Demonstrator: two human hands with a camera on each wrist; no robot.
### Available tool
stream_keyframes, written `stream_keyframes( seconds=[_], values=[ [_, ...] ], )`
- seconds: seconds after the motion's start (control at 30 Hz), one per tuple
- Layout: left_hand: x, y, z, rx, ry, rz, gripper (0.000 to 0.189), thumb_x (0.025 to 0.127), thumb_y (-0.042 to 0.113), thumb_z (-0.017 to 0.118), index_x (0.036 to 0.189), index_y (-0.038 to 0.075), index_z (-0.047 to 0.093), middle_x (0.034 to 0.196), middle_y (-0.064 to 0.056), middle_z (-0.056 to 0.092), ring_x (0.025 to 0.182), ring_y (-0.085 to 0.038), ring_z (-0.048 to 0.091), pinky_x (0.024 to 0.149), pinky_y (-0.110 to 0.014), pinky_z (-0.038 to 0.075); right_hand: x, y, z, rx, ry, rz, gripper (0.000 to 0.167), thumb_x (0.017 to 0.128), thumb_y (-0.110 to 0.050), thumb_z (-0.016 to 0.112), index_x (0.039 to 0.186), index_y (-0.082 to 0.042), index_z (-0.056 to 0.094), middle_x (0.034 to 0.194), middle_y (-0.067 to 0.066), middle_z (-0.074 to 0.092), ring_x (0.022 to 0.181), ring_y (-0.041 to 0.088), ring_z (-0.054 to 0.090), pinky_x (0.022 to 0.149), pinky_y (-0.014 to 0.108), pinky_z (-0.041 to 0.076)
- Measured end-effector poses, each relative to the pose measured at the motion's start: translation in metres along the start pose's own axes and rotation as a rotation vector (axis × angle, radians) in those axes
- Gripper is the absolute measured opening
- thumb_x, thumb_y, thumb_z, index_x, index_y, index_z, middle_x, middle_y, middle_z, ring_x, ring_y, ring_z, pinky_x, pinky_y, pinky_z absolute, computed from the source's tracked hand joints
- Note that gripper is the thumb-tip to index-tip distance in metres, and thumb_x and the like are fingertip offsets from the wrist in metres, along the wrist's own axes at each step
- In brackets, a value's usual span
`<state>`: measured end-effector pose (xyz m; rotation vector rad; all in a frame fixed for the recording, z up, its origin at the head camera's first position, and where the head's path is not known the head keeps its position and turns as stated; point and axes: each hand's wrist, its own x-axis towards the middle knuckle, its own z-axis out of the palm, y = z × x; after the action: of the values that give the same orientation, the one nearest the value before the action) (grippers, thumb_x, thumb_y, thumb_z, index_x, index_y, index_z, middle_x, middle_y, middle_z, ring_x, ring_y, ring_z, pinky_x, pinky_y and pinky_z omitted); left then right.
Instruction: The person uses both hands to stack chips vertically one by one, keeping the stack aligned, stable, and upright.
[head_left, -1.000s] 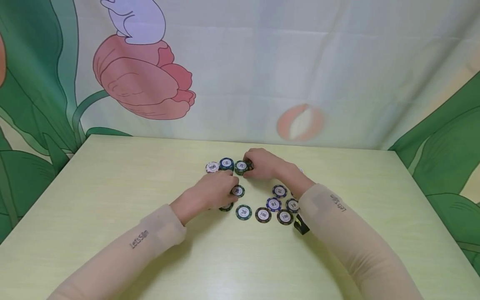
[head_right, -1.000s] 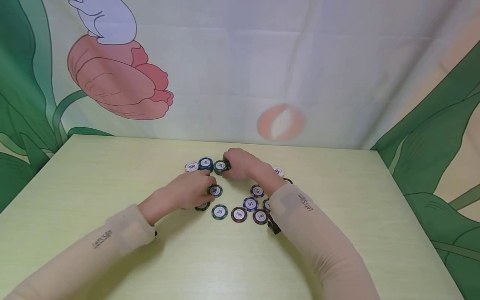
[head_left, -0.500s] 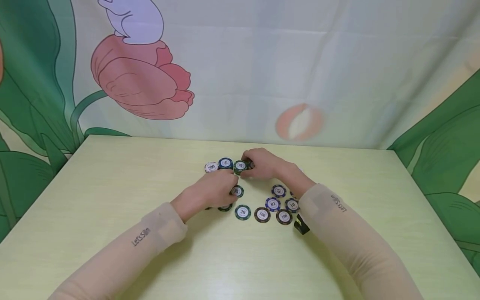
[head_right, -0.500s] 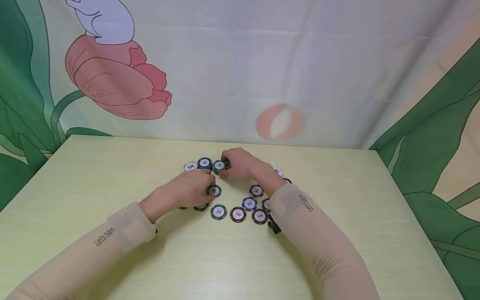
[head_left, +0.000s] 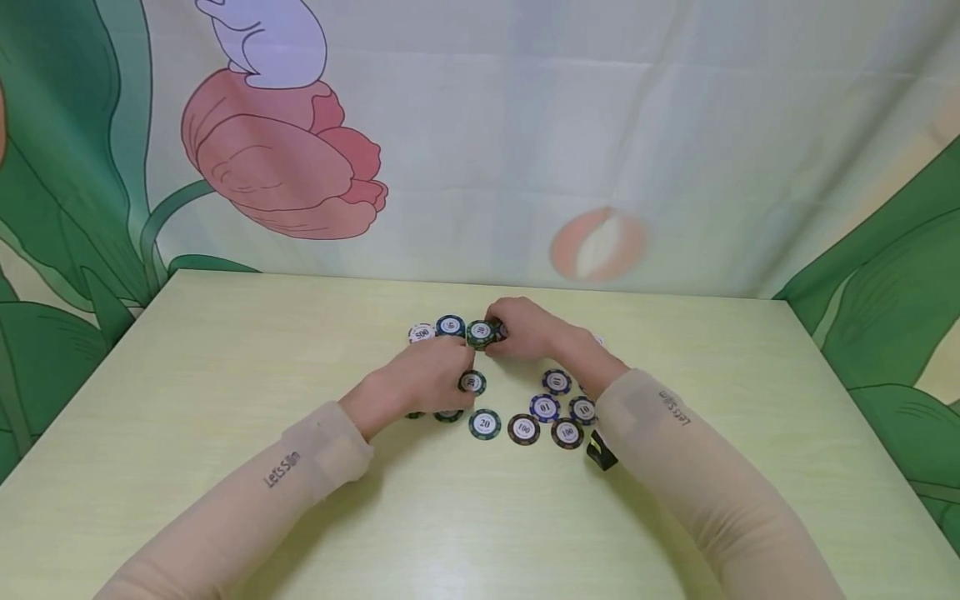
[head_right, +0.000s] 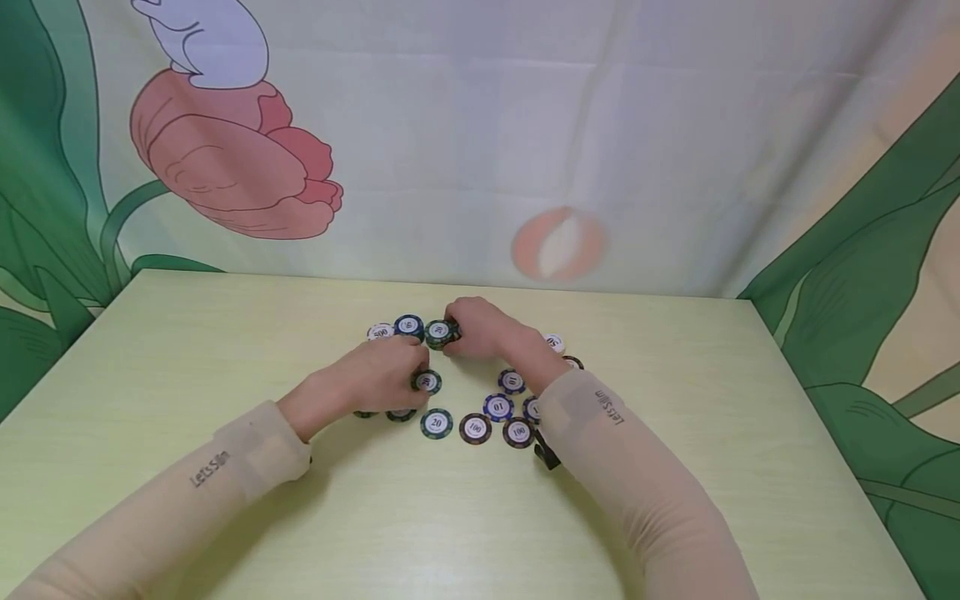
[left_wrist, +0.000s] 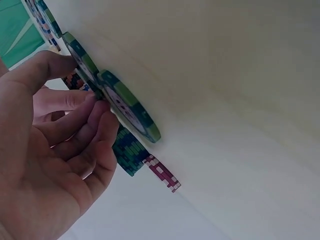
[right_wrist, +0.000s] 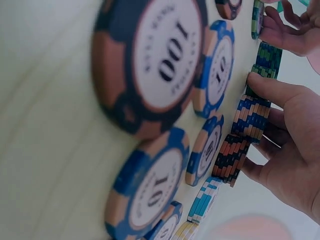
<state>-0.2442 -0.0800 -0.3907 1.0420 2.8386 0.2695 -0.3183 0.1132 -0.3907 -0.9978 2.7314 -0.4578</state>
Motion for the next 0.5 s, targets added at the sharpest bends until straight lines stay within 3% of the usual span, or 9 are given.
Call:
stream_keyframes(
  seconds=[0.23, 0.5],
  values=[
    [0.002, -0.002, -0.005, 0.003, 0.025, -0.041, 0.02, 0.085, 0.025, 0.075, 0.083, 0.01, 0.063, 0.082, -0.001, 0.056, 0.073, -0.017, 0.052, 0.064, -0.032, 0.045, 0.002, 0.0, 0.002, -0.018, -0.001, 0.029, 0.032, 0.092, -0.019, 0.077, 0.114, 0.002, 0.067, 0.107, 0.01, 0.065, 0.099, 0.024, 0.061, 0.094, 0.037, 0.048],
    [0.008, -0.01, -0.014, -0.05, 0.116, -0.106, 0.024, 0.086, 0.029, 0.075, 0.086, 0.008, 0.063, 0.085, -0.003, 0.056, 0.074, -0.019, 0.053, 0.067, -0.033, 0.045, 0.001, 0.001, 0.002, -0.018, 0.012, 0.026, 0.029, 0.091, -0.016, 0.077, 0.111, 0.003, 0.068, 0.106, 0.01, 0.066, 0.099, 0.026, 0.061, 0.094, 0.038, 0.048]
  ],
)
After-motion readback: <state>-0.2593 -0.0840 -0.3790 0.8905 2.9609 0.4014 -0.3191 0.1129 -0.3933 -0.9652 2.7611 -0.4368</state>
